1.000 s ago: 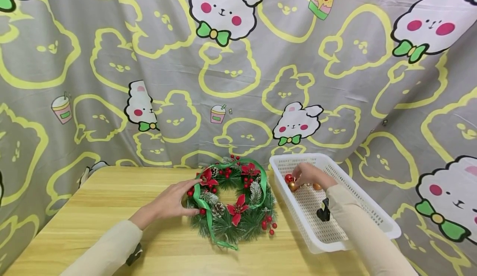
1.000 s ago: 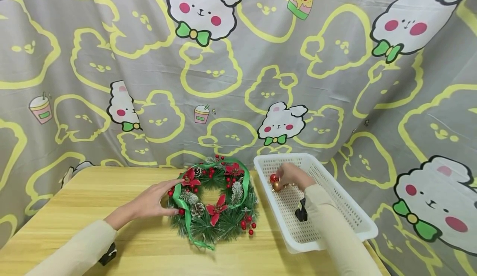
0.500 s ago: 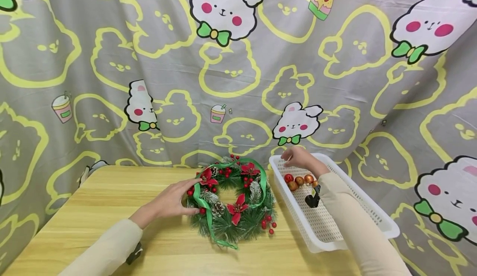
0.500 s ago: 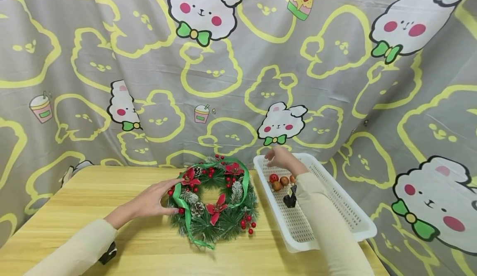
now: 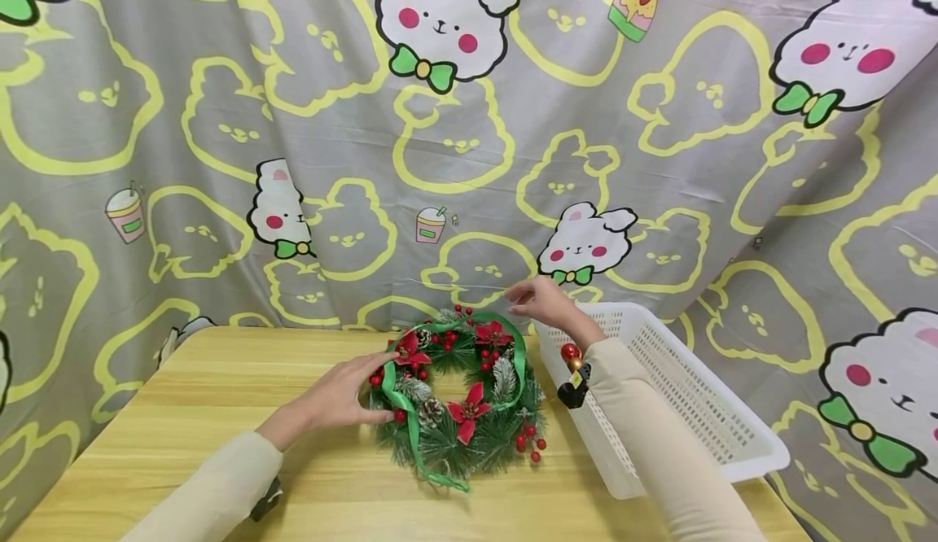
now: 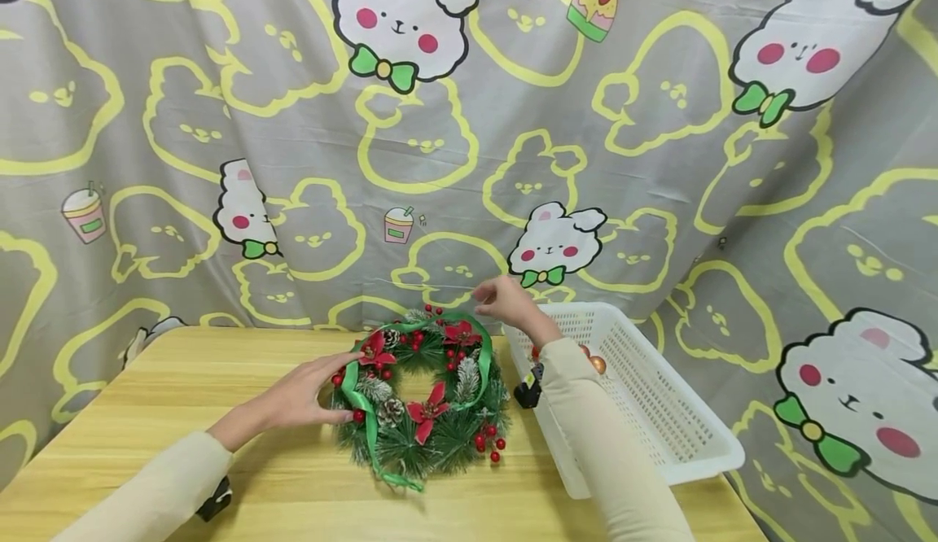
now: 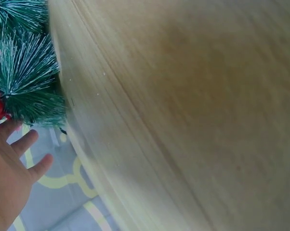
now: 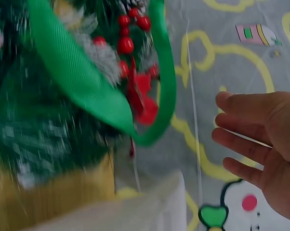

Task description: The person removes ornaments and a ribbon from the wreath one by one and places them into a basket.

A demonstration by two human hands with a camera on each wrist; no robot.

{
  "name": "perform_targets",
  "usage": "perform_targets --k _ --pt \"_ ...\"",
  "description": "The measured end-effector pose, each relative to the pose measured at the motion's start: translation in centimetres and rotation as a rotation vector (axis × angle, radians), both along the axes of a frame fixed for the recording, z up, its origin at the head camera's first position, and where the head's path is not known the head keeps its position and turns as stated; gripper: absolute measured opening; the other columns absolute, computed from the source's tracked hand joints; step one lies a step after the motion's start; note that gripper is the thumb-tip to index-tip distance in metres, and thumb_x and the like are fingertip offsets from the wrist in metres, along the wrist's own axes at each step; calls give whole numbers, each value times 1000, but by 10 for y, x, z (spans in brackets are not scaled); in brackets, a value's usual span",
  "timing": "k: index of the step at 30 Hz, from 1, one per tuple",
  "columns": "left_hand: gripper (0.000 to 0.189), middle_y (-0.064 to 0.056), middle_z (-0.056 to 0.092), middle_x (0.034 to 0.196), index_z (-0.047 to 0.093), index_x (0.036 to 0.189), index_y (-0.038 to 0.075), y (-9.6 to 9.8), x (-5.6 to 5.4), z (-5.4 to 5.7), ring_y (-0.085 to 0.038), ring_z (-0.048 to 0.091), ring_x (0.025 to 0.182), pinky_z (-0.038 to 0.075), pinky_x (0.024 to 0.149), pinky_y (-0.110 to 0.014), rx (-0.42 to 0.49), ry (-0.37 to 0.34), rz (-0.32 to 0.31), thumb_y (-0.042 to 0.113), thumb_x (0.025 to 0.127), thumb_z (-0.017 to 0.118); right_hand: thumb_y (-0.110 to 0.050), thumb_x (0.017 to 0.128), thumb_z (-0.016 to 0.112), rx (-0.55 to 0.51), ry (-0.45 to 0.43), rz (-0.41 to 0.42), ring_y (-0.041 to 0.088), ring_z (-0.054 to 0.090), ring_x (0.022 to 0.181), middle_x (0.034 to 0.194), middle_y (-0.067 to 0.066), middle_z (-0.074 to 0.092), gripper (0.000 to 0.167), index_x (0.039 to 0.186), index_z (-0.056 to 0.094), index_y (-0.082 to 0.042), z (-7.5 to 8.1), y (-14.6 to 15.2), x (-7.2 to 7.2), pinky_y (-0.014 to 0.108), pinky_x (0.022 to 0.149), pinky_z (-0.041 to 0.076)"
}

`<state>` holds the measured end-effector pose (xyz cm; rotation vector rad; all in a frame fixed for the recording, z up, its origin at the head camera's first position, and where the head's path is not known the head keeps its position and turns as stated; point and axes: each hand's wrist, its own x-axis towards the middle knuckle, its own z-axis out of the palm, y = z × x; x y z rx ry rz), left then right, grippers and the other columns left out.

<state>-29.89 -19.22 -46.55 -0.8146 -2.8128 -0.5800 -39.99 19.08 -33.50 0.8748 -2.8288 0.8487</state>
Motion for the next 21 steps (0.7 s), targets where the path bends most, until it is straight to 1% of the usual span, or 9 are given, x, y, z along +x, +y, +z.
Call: perform_targets --k 5,9,12,15,18,21 --pt "102 -15 46 157 35 159 23 0 0 -1 -43 48 140 39 111 -68 18 -10 -3 75 79 70 -11 93 74 -24 23 17 28 71 102 120 18 73 27 118 74 -2 -10 -27 3 42 88 60" --pt "101 -15 46 157 35 160 23 0 1 0 -43 48 140 39 111 -68 22 -15 -4 74 79 70 -10 94 73 -42 31 26 32 70 108 123 17 73 27 119 74 -2 -19 -45 5 46 93 58" --pt "102 -15 46 157 35 160 23 0 1 0 -43 48 140 38 111 -69 19 -15 -2 74 79 70 -7 93 73 -31 54 47 35 69 112 124 16 73 28 120 74 0 -27 -56 5 49 95 57" --pt "102 -15 46 157 35 160 22 0 2 1 -43 48 140 38 112 -69 14 -13 -2 75 79 69 -8 93 74 0 81 49 33 68 113 123 14 74 27 119 74 -2 -34 -66 3 48 97 56" --pt "102 -15 46 157 35 160 22 1 2 2 -43 48 140 37 112 -68 15 -13 -3 74 80 69 -9 92 75 14 74 30 30 69 115 123 11 74 28 120 75 -4 -40 -74 2 47 99 56" --pt "101 -15 46 157 35 159 22 1 2 2 -43 48 140 38 112 -68 20 -14 -3 73 79 70 -9 92 75 12 45 17 29 67 118 125 10 73 28 120 75 -6 -43 -79 2 47 101 55"
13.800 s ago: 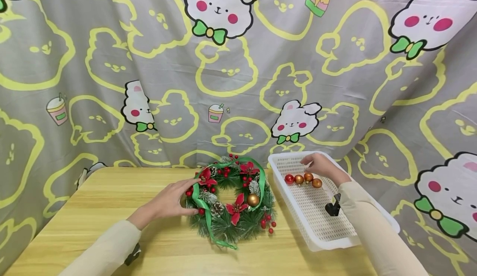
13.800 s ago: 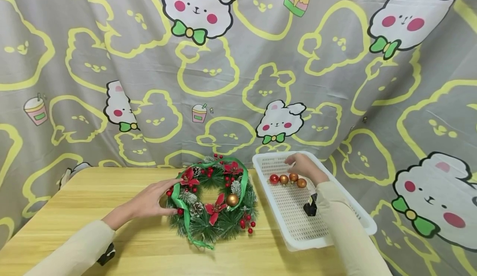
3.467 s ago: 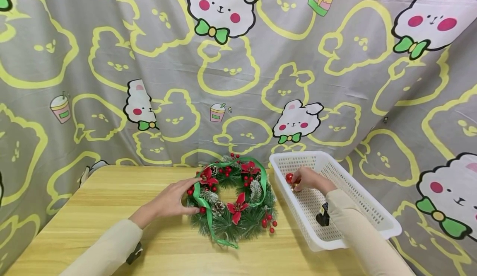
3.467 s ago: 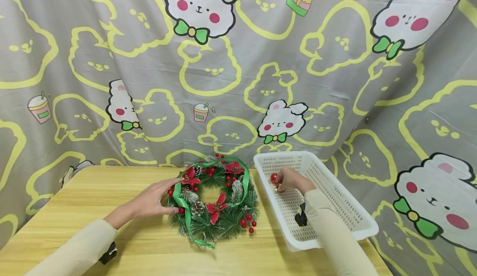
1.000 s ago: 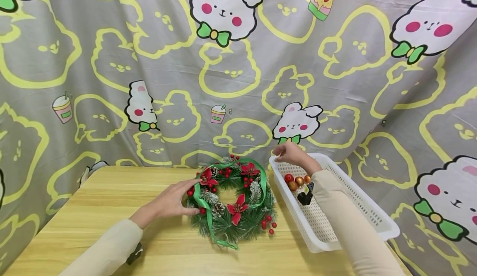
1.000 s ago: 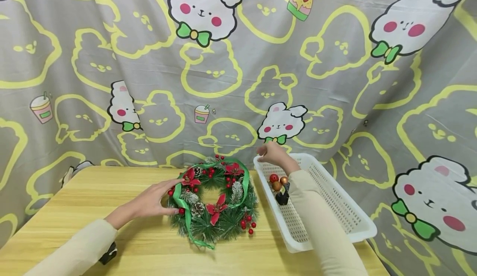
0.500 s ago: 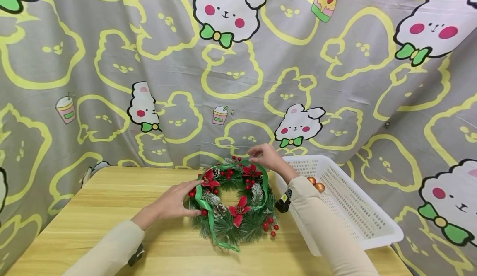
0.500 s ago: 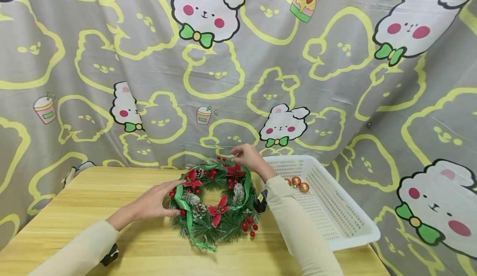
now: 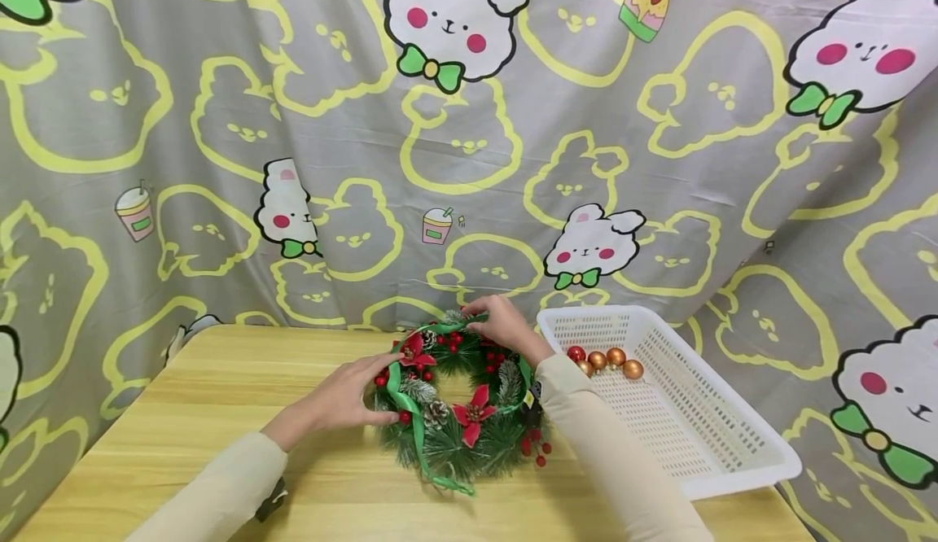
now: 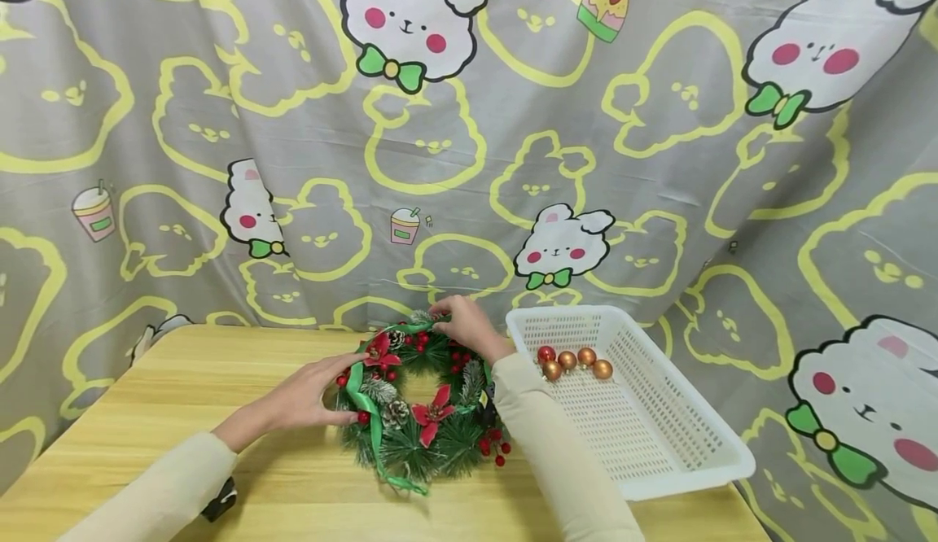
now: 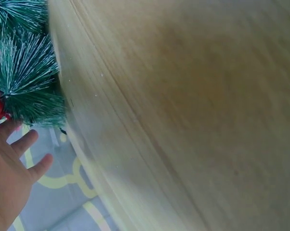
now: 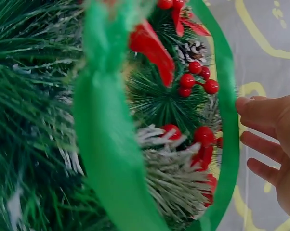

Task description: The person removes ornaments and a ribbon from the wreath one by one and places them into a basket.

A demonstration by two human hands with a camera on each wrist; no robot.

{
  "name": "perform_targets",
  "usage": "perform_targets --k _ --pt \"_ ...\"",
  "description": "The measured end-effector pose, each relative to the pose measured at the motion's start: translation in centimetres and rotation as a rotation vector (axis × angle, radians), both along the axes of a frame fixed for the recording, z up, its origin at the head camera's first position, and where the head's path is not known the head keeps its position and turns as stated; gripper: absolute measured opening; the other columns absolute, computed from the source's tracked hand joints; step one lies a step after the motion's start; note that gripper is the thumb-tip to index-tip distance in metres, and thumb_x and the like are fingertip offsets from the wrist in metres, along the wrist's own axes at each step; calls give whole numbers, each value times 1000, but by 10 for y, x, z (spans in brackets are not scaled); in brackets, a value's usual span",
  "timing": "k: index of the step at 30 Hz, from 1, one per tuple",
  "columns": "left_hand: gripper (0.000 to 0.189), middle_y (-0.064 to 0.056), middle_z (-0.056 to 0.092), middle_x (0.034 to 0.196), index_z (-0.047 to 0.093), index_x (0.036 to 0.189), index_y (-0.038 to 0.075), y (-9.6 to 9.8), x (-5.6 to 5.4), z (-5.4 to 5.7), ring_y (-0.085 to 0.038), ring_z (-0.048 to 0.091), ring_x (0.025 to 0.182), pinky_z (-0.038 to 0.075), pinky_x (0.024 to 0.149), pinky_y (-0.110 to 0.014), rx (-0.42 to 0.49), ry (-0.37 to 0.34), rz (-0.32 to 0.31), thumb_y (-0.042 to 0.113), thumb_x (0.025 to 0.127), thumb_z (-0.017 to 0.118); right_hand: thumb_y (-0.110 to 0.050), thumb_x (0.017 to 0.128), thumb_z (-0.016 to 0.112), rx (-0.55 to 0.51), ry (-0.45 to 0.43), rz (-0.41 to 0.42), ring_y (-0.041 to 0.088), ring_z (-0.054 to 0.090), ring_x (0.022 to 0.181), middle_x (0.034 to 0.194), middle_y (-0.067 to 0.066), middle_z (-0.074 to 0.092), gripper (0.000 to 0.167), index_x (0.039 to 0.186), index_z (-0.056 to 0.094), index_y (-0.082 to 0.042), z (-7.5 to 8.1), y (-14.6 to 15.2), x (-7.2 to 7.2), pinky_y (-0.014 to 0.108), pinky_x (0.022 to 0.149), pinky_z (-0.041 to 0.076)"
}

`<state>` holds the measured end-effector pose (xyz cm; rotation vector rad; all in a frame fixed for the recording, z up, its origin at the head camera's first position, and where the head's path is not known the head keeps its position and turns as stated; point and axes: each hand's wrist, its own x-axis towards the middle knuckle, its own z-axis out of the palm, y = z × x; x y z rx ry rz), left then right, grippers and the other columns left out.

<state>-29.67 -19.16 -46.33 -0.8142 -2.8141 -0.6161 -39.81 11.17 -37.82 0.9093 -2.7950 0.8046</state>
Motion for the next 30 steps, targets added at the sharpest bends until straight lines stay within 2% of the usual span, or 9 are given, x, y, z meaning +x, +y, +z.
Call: perform_targets --k 7,17,22,30 --pt "101 -15 47 157 35 159 22 0 0 -2 -42 48 140 38 112 -68 -2 8 -2 73 80 70 -9 91 76 45 14 -26 29 67 119 124 9 74 22 113 78 -9 -4 -6 -1 47 99 56" --pt "101 -16 48 156 36 159 20 -1 0 2 -42 50 139 40 111 -67 8 23 -13 72 79 71 -12 89 78 135 125 -89 25 72 103 112 6 76 11 100 82 -12 -3 -14 0 44 88 60" --pt "103 -16 47 157 34 160 21 0 1 3 -42 49 139 39 111 -67 10 13 -9 72 79 72 -16 91 77 138 109 -111 22 73 100 112 2 78 10 99 83 -15 1 -15 -1 43 88 60" --pt "108 -17 44 159 24 164 25 0 0 0 -44 48 139 40 109 -69 13 3 -2 73 78 72 -14 95 73 134 124 -117 17 73 82 95 2 80 10 97 82 -14 8 -12 -2 40 80 61"
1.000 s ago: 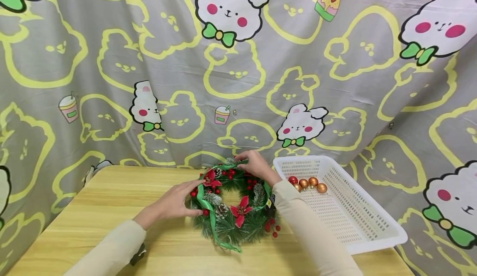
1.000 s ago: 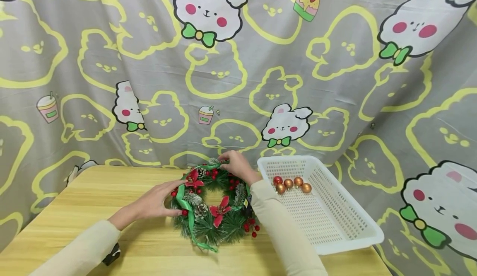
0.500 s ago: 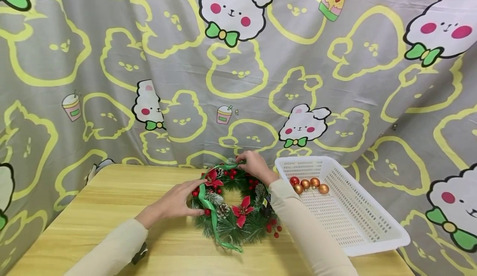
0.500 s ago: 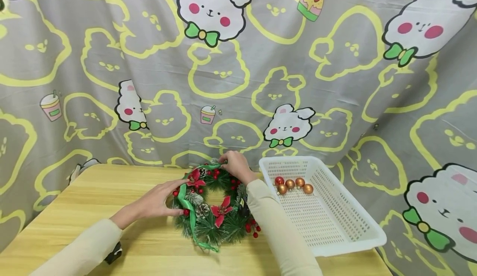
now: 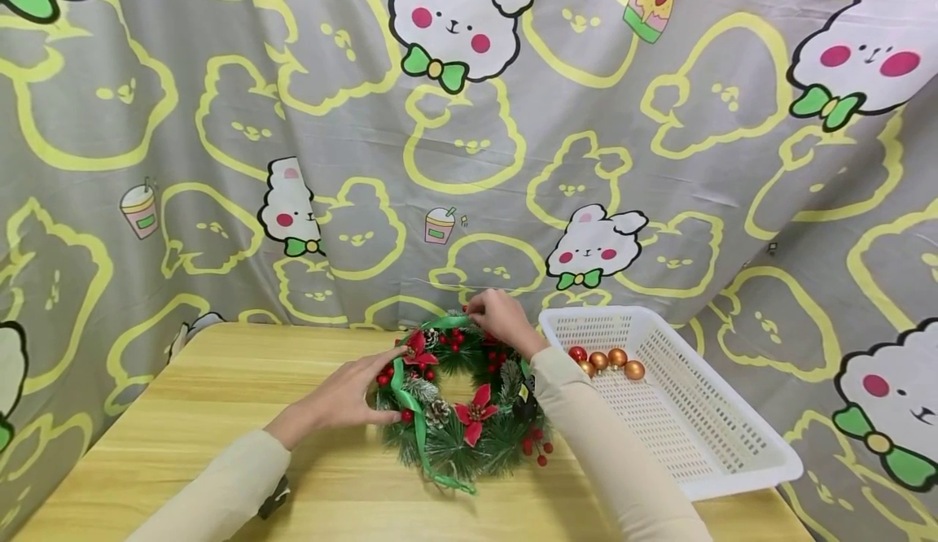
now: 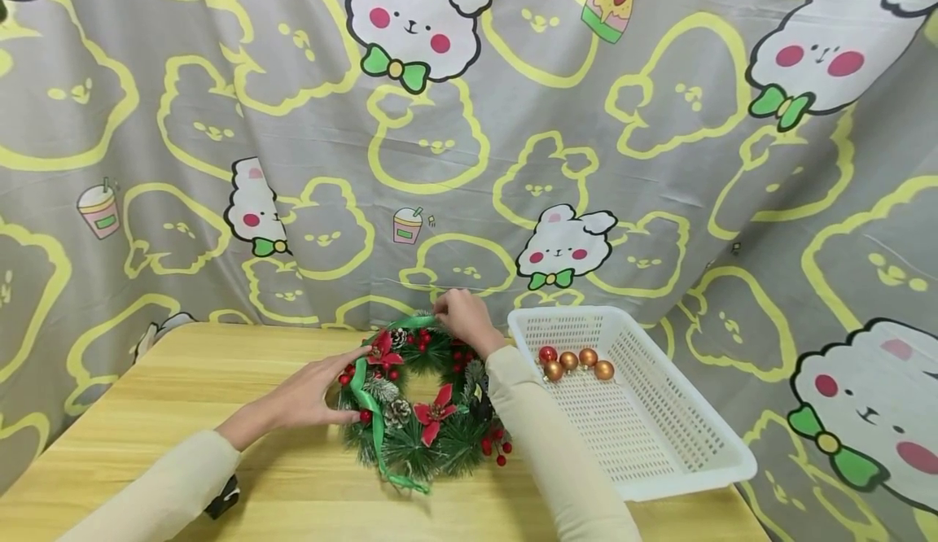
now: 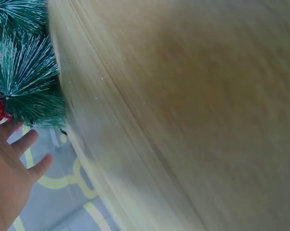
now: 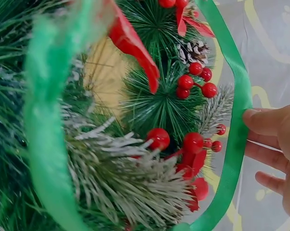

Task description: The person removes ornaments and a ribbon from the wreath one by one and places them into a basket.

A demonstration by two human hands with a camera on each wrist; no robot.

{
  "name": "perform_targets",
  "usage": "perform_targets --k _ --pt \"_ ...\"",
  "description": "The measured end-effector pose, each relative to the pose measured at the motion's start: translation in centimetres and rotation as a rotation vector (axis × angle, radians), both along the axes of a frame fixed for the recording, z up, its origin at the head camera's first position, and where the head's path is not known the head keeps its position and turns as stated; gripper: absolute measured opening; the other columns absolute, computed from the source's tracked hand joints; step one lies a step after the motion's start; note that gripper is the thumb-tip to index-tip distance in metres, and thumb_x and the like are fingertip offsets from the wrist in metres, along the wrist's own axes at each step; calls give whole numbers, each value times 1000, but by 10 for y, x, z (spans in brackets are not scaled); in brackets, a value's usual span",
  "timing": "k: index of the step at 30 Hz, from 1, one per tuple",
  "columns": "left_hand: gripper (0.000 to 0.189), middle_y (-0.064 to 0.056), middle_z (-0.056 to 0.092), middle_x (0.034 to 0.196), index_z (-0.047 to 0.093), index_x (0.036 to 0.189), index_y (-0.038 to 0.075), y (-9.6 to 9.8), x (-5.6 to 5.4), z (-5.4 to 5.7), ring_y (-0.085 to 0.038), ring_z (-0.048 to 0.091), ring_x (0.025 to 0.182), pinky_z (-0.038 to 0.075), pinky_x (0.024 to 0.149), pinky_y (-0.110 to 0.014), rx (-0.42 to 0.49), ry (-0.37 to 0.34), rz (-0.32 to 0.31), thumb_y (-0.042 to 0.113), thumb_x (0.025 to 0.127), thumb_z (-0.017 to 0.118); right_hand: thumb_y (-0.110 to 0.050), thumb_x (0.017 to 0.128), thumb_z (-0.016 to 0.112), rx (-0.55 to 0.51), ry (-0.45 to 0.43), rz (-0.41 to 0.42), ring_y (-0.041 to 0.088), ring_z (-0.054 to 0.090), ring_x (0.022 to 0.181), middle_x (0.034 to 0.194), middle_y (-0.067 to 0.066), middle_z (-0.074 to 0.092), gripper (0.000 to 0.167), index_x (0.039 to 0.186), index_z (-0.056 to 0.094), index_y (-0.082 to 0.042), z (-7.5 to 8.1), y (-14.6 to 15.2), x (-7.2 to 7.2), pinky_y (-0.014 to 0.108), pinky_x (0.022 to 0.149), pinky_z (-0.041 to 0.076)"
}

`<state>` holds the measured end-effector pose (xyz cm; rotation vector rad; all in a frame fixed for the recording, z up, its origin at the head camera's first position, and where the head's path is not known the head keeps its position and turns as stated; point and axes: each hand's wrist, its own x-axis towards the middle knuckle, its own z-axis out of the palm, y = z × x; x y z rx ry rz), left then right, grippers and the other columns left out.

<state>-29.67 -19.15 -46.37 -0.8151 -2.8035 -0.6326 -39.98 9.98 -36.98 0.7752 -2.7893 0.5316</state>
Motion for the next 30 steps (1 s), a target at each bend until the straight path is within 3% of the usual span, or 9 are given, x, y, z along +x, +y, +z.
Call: perform_targets --k 12,21,30 --pt "110 -19 43 159 20 164 26 0 0 1 -45 48 139 39 109 -70 2 -16 1 73 79 71 -9 95 70 32 9 -47 20 73 82 94 5 79 12 94 82 -12 14 19 -2 39 75 61" --pt "107 -17 43 159 21 164 30 0 0 -3 -45 47 140 37 110 -71 -3 -18 -3 75 79 70 -4 94 68 82 1 -55 23 74 85 96 8 79 13 94 81 -8 18 39 -7 41 79 62" --pt "106 -17 44 159 25 163 26 1 0 -1 -45 48 139 39 109 -70 -1 -10 -6 72 80 72 1 93 64 103 35 -59 26 75 86 98 11 79 18 93 81 -6 20 56 -10 43 80 62"
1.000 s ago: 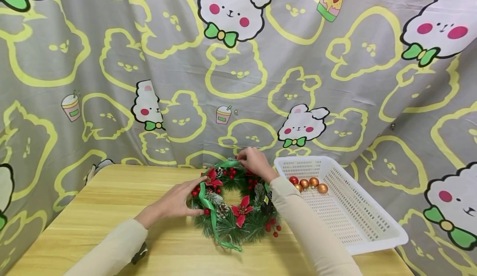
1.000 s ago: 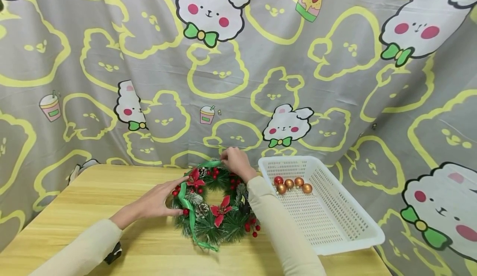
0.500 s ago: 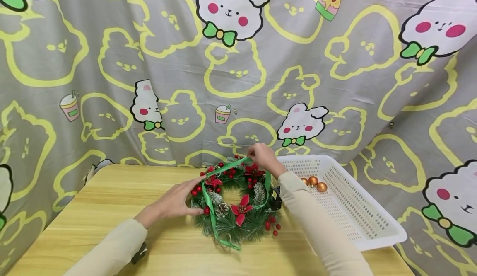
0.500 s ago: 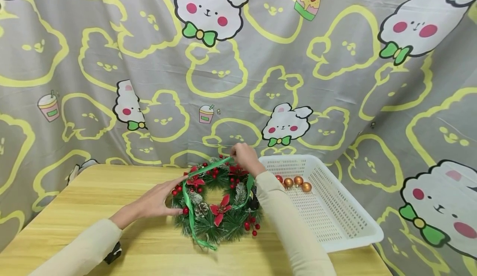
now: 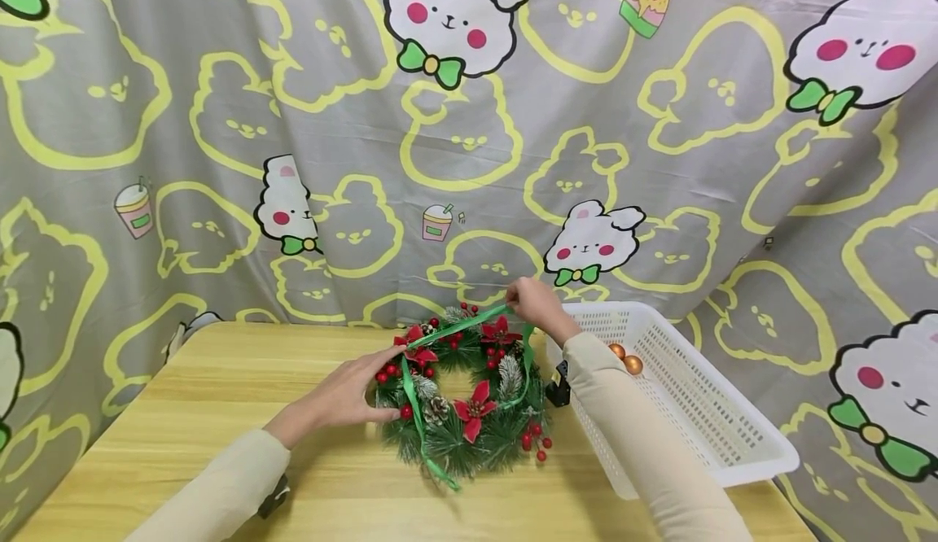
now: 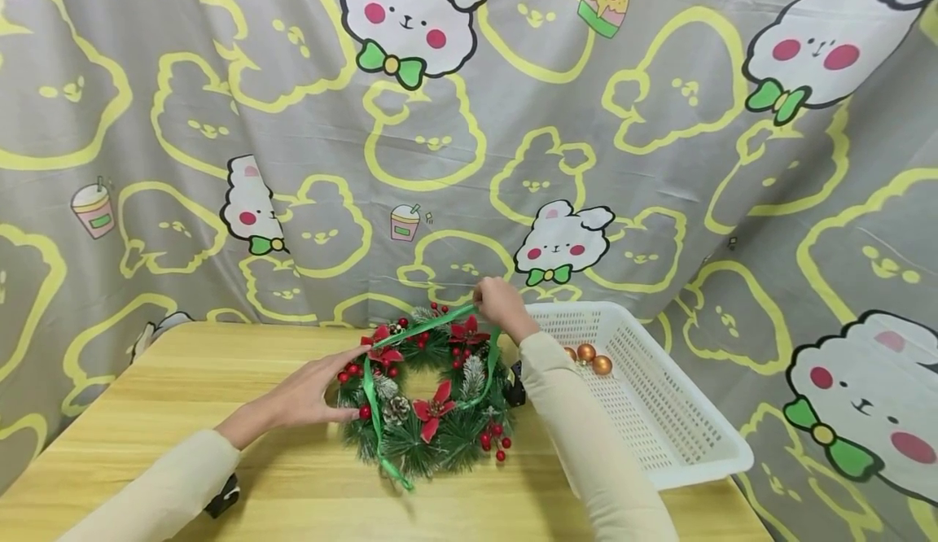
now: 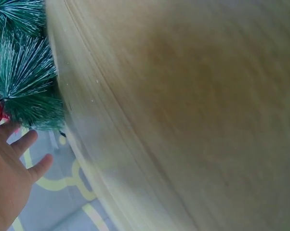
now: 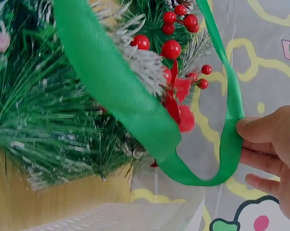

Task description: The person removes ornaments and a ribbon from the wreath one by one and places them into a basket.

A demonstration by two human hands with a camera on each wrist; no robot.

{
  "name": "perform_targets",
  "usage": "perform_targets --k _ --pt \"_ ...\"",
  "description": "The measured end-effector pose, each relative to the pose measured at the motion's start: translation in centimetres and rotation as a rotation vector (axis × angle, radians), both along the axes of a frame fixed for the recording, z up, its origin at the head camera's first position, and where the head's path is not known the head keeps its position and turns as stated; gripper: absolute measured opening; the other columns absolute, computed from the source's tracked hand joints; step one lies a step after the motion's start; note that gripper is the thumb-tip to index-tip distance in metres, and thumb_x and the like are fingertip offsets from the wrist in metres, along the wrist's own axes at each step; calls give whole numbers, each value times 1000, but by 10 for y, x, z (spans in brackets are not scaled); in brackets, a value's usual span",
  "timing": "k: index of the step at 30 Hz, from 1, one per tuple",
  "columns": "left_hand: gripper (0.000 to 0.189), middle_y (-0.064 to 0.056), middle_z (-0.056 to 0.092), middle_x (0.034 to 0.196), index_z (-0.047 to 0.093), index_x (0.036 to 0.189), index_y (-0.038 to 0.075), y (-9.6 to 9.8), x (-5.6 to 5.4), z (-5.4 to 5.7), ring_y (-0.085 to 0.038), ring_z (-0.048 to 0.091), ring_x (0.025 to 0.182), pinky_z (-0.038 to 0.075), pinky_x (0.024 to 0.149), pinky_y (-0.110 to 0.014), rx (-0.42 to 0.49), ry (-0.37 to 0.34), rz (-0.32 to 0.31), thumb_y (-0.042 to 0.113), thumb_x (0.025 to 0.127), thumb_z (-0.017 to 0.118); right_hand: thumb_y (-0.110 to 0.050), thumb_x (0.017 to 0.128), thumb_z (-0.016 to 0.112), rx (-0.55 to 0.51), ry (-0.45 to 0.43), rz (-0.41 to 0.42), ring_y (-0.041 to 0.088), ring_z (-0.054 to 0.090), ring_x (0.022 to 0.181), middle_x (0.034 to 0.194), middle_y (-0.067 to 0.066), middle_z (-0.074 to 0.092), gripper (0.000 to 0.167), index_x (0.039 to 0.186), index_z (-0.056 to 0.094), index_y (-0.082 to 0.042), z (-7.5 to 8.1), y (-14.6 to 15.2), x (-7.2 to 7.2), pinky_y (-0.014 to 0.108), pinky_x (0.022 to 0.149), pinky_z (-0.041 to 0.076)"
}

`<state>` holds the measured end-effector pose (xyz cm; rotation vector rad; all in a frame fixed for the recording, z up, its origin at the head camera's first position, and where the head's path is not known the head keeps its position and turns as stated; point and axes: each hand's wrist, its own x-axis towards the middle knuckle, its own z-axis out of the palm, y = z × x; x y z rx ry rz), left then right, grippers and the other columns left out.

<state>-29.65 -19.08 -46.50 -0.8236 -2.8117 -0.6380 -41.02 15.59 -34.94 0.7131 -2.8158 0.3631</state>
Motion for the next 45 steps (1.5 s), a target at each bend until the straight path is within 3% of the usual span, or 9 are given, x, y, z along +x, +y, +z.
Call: perform_targets --k 6,12,27,32,39,45 --pt "105 -16 43 159 26 163 26 0 0 -1 -45 48 139 38 110 -70 -1 -1 -2 72 80 71 0 92 67 -47 -13 43 27 75 85 95 15 79 14 90 81 -1 3 7 0 41 79 62" --pt "105 -15 42 160 25 163 27 0 -1 -2 -44 48 139 37 111 -70 -4 5 2 74 80 70 -6 95 69 -130 -38 33 25 73 83 94 15 78 12 96 79 0 15 6 3 39 76 61" --pt "103 -14 41 161 30 162 23 0 -1 -2 -43 46 142 35 113 -69 -9 10 -2 73 80 70 -10 98 67 -313 56 -57 28 71 85 95 16 77 14 98 77 -1 34 20 5 42 75 59" --pt "104 -15 41 161 31 161 21 0 1 -1 -44 46 141 35 113 -70 0 8 0 71 80 72 -8 97 67 -339 94 -44 30 72 84 96 18 77 13 99 77 1 39 32 8 44 75 59" --pt "105 -17 41 160 31 161 21 0 0 -3 -45 46 141 35 112 -70 6 12 -2 71 79 72 -5 95 70 -343 -2 36 30 72 83 91 19 76 11 96 77 4 48 49 12 42 77 60" --pt "105 -17 41 160 31 161 21 0 -1 -3 -46 46 141 36 111 -71 9 16 -6 72 79 71 -7 95 70 -315 -81 77 24 71 82 91 16 77 10 97 78 0 57 66 18 31 74 57"
